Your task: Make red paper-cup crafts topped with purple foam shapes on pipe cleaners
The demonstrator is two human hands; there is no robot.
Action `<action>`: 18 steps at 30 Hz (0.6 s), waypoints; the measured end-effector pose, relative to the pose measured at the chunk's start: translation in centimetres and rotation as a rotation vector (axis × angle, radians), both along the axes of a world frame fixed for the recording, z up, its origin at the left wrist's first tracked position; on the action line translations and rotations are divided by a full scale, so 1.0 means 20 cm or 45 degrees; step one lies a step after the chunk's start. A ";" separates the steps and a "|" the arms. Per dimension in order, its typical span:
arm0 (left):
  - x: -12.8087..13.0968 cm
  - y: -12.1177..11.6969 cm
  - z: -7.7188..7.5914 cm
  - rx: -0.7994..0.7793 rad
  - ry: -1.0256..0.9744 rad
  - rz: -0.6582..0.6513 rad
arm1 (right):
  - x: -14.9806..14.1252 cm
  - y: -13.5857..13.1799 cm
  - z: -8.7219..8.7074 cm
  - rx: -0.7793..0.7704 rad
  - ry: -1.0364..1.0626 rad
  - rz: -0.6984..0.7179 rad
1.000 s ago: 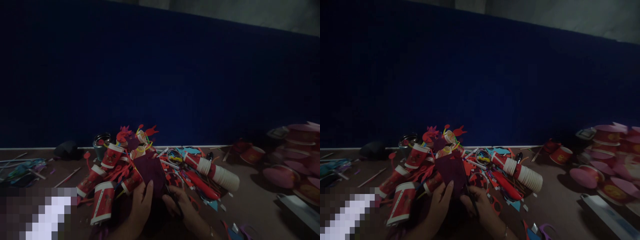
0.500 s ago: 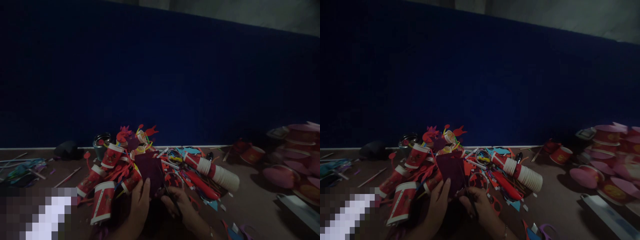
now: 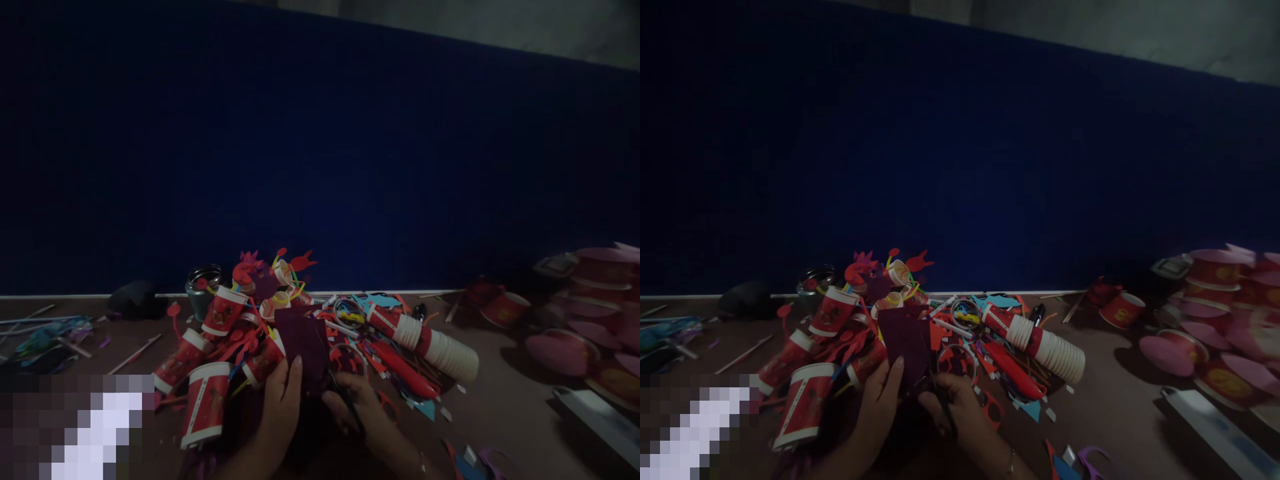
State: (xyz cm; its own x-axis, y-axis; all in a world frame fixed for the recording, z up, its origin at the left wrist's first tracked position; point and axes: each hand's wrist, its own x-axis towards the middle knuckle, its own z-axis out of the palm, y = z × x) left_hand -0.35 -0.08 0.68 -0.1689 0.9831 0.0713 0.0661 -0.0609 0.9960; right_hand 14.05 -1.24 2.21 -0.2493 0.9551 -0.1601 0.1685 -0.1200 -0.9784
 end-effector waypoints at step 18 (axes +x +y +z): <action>0.02 0.01 0.01 -0.215 -0.339 0.137 | 0.01 0.00 -0.01 0.001 0.017 0.022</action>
